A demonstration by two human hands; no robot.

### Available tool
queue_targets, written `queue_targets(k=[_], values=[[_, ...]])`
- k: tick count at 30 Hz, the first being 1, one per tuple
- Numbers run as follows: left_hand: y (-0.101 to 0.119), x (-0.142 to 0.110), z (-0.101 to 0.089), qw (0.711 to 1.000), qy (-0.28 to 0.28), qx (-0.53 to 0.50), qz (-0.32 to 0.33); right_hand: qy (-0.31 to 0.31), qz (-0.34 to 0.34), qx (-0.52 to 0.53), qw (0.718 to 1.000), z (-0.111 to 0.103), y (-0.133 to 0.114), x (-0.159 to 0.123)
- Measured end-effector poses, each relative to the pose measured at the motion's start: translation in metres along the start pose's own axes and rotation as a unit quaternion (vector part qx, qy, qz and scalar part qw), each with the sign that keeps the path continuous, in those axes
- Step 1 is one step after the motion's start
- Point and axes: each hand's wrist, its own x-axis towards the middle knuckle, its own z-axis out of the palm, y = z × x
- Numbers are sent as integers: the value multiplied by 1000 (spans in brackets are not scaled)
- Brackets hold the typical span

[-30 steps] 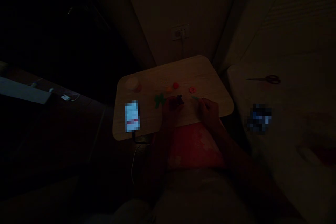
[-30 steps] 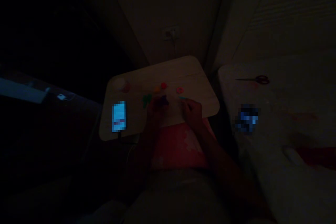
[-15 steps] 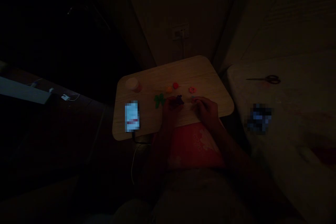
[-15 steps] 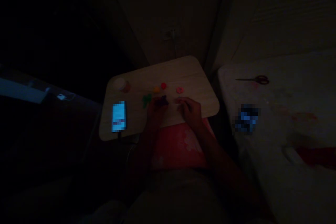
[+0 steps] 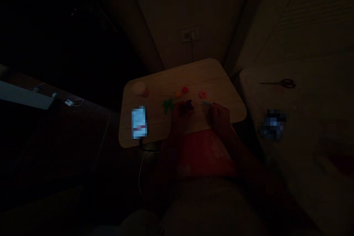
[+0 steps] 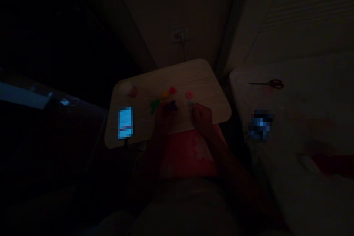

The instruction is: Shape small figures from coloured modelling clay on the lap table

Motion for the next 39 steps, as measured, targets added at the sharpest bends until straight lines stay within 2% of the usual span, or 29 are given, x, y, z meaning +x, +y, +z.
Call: queue_targets(k=[6,13,19,25,35,39], values=[[-2,0,-1,1000,-4,4,-8,-11,-42,-18,999,-1,1,4],[0,0,-2,1000,-19,3,-5,0,-55,-3,998,0,0,5],[0,-1,0,1000,-10,0,-8,-14,-43,21,999,1,5,4],[1,-1,0,1000,-8,-2,-6,13,-24,22,999,3,9,1],[0,0,-1,1000,-8,6,-3,-11,-67,-11,998,-2,3,5],[-1,0,-1,1000,-12,-7,-4,-16,-60,-13,998,-2,3,5]])
